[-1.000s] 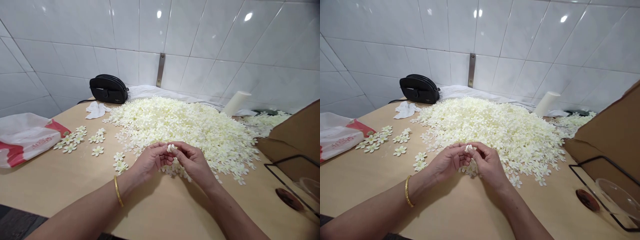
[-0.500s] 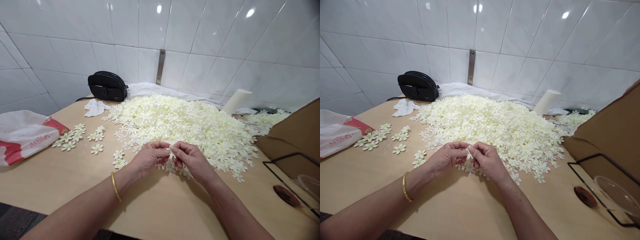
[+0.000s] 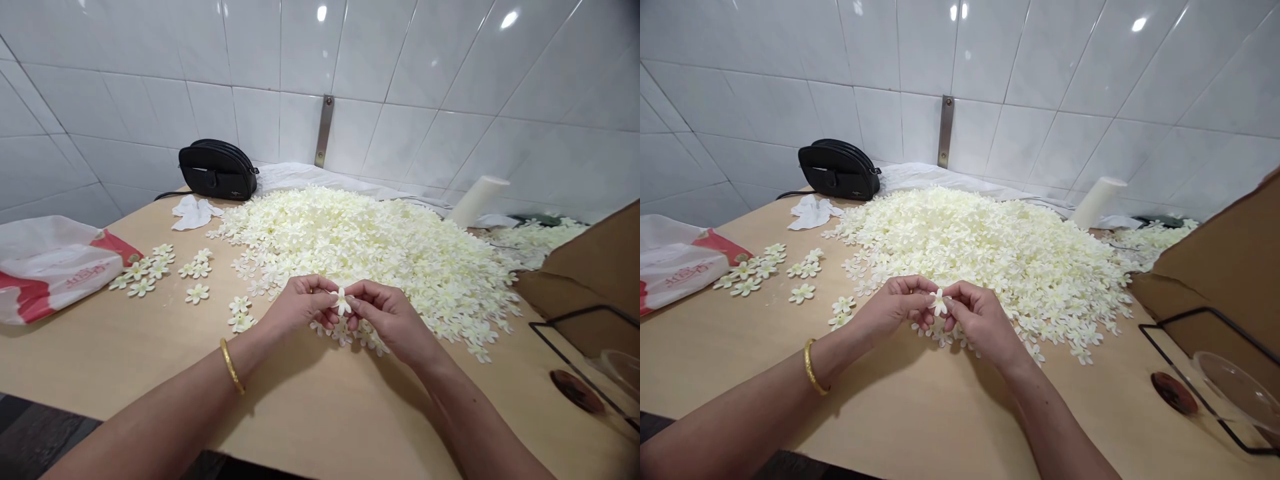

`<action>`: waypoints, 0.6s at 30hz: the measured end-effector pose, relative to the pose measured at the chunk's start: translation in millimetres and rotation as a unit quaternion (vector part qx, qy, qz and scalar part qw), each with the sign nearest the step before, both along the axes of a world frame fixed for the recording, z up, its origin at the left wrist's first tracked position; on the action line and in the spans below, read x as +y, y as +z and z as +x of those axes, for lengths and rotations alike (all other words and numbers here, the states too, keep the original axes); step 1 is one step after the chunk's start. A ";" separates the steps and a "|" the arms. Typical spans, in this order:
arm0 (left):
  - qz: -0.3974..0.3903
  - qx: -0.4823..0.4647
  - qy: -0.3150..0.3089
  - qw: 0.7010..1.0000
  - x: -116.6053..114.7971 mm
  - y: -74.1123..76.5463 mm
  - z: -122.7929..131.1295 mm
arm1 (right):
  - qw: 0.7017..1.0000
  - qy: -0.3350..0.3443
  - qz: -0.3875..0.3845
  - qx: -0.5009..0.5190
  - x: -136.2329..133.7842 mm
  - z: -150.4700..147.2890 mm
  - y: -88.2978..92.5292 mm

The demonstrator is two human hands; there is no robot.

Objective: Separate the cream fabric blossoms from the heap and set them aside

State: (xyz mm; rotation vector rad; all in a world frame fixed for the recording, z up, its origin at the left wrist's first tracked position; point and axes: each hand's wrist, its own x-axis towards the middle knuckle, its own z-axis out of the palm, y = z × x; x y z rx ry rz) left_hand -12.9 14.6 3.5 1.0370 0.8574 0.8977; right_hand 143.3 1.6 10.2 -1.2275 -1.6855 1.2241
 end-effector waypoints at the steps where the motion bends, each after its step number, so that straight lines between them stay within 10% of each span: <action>1: 0.001 0.005 0.001 1.000 -0.3 -0.7 0.7 | 0.999 -0.011 0.025 -0.037 -1.4 -1.8 -0.7; 7: 0.109 0.049 0.074 0.990 -5.9 -3.3 10.7 | 0.916 -0.130 0.300 -0.234 -8.3 -18.7 -10.5; 18: 0.084 0.000 0.088 0.993 -6.7 4.2 6.9 | 0.991 -0.090 0.094 0.026 -3.8 -10.8 -1.2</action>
